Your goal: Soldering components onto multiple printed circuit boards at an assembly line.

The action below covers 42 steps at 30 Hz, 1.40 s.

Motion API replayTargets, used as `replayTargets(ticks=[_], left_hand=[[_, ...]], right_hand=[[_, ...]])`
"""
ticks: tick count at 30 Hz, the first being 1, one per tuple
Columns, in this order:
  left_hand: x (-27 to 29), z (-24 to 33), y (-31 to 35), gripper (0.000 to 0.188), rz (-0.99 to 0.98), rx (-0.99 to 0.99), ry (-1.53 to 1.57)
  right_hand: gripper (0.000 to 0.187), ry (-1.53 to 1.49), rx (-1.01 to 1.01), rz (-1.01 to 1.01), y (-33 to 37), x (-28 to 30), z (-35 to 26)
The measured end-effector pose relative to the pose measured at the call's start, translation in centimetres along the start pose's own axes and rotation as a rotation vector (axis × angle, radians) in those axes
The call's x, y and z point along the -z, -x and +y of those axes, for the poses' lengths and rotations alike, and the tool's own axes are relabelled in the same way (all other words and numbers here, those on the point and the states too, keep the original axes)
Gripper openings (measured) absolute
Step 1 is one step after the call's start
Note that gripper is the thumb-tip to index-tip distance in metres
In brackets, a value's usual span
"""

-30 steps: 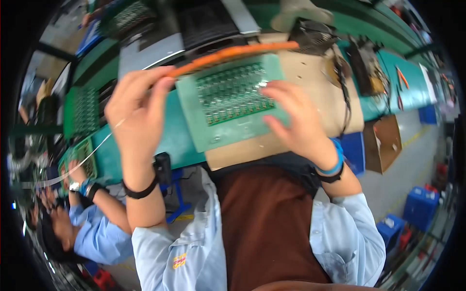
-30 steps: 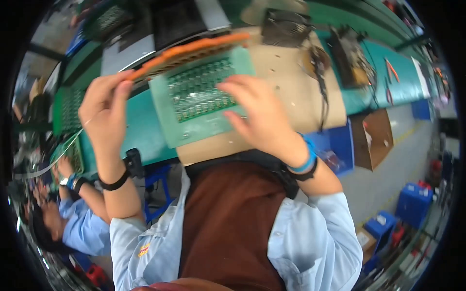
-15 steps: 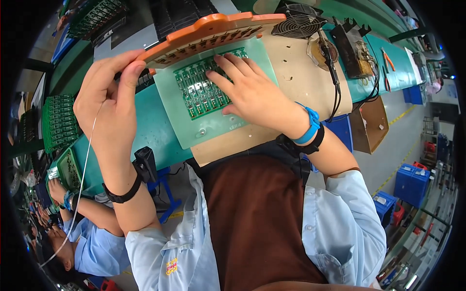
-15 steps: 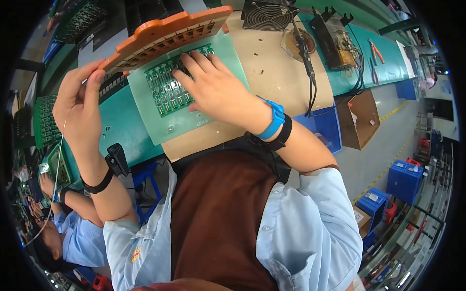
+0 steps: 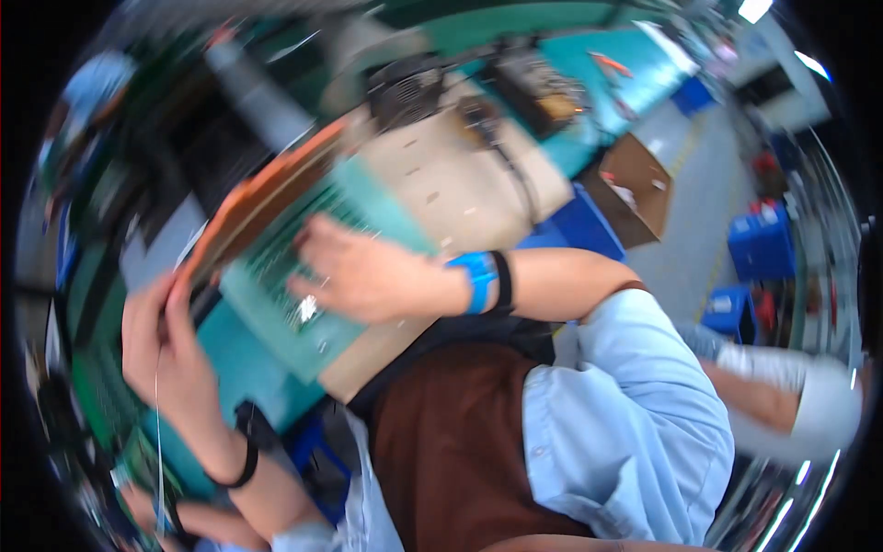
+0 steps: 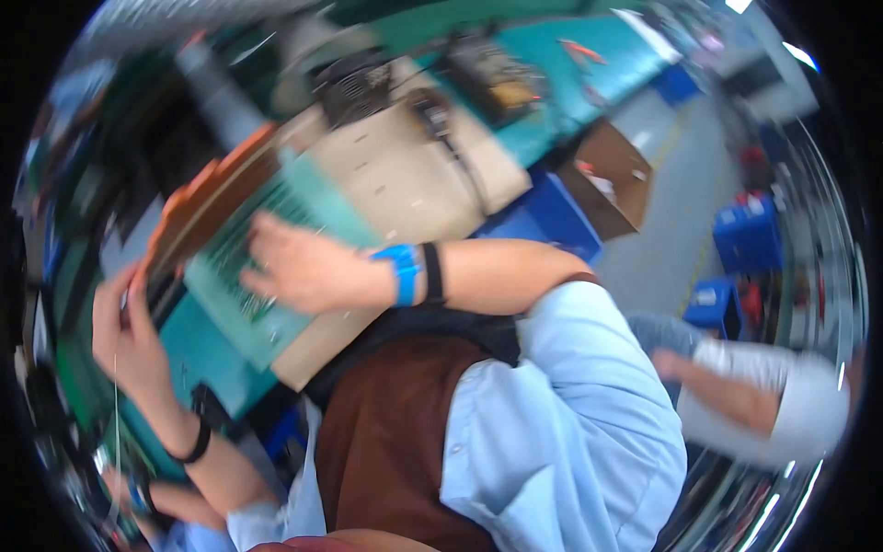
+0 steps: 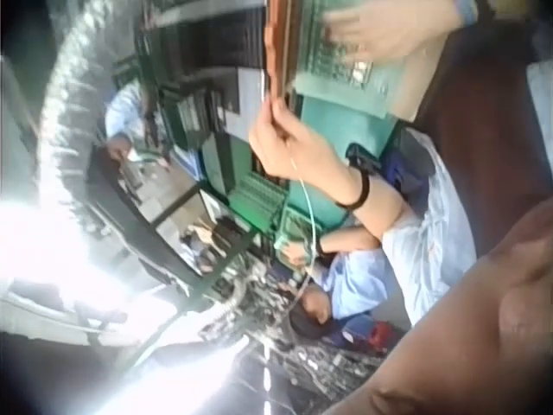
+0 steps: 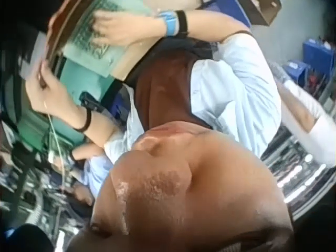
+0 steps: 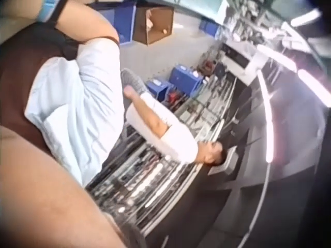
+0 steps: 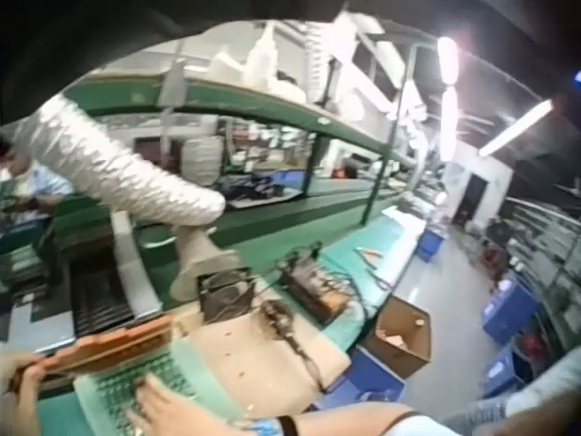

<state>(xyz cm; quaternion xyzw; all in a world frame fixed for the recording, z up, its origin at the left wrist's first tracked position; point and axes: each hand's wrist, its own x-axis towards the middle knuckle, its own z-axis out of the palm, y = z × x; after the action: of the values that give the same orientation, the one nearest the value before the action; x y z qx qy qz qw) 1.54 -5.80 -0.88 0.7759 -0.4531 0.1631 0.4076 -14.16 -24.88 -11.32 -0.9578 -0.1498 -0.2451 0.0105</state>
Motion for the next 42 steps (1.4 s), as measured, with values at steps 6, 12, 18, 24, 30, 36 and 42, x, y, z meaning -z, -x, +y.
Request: replayTargets(ticks=[6,12,18,24,30,36,42], left_hand=[[0.9,-0.4,1.2,0.014,-0.054,0.065,-0.056],[0.3,-0.6,1.2,0.015,-0.042,0.081,-0.01],[0.7,-0.6,1.2,0.016,-0.057,0.121,-0.08],[0.0,-0.1,0.7,0.017,-0.07,0.081,-0.117],[0.0,-1.3,1.2,0.018,-0.036,0.042,-0.084],[1.6,-0.3,2.1,0.02,-0.033,0.066,-0.162],[-0.4,-0.2,1.5,0.013,-0.032,-0.047,-0.072]], right_hand=[[0.034,0.112,0.008,0.121,-0.4,1.9,-0.3],[0.032,0.183,-0.098,0.245,0.3,2.4,0.1],[0.031,0.256,-0.355,0.144,0.8,1.3,-0.3],[0.03,0.242,-0.339,0.221,2.2,2.1,0.2],[0.03,0.063,-0.246,0.347,5.3,5.1,-1.1],[0.031,-0.223,-0.249,0.39,9.6,7.7,-2.2],[0.032,-0.348,-0.228,0.392,12.7,8.5,-3.5]])
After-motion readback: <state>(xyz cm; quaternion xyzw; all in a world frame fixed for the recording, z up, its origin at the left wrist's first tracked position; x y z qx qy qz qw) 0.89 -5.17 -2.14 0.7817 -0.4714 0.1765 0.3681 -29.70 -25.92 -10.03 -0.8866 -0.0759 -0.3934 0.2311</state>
